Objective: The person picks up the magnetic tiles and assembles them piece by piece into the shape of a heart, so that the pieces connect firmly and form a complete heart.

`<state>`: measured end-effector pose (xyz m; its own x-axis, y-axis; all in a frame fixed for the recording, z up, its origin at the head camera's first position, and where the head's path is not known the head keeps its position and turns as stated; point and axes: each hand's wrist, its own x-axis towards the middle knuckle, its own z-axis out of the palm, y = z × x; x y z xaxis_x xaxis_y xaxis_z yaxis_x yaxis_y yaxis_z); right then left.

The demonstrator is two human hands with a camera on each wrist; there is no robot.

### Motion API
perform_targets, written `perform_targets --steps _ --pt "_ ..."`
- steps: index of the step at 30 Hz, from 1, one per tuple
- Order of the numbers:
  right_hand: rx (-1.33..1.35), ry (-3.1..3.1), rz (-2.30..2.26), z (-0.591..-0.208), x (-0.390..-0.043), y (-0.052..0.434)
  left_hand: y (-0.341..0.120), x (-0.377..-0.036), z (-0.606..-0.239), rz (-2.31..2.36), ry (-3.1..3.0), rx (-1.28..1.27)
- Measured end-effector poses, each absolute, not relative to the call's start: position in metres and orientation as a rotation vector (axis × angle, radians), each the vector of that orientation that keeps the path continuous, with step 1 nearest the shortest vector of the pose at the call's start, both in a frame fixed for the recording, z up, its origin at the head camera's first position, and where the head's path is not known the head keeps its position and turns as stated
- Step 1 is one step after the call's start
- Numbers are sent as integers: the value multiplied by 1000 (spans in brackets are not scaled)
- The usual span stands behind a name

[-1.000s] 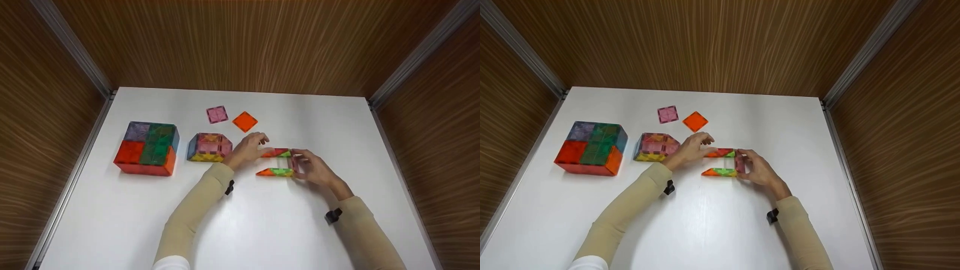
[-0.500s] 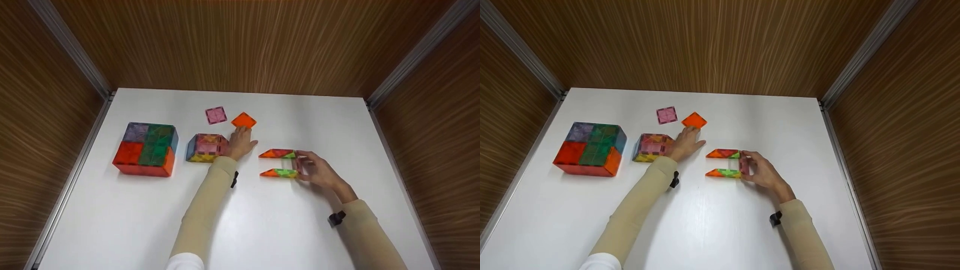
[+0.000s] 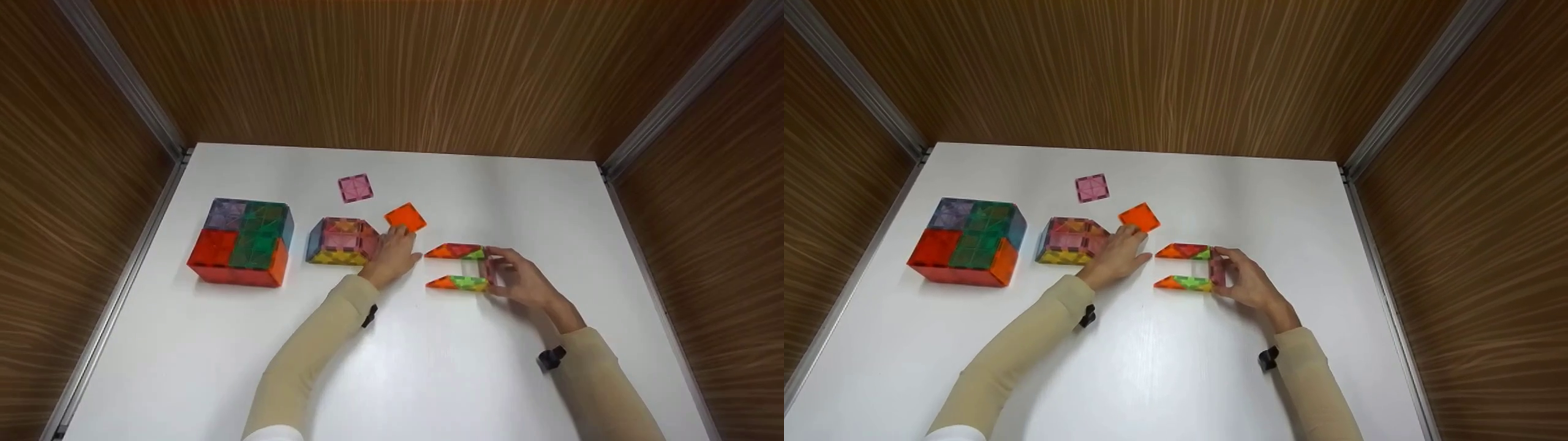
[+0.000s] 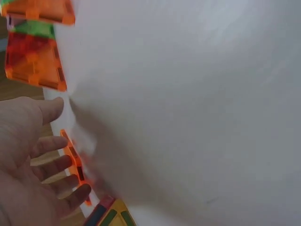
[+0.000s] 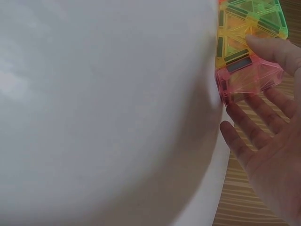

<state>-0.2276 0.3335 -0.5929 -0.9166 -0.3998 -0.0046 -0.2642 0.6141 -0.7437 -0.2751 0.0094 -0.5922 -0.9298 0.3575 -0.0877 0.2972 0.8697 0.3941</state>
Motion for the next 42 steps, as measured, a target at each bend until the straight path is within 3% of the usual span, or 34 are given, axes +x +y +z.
perform_targets --steps 5,20,30,42 --pt "-576 2671 -1189 -592 -227 334 5 -271 -595 568 2910 571" --pt "-582 2684 -1174 -594 -228 333 -2 -301 -598 513 2886 505" --pt "-577 2669 -1191 -593 -230 331 -2 -293 -572 792 2849 525" --pt "-668 2648 -1232 -594 -235 325 21 -268 -539 808 2698 1058"
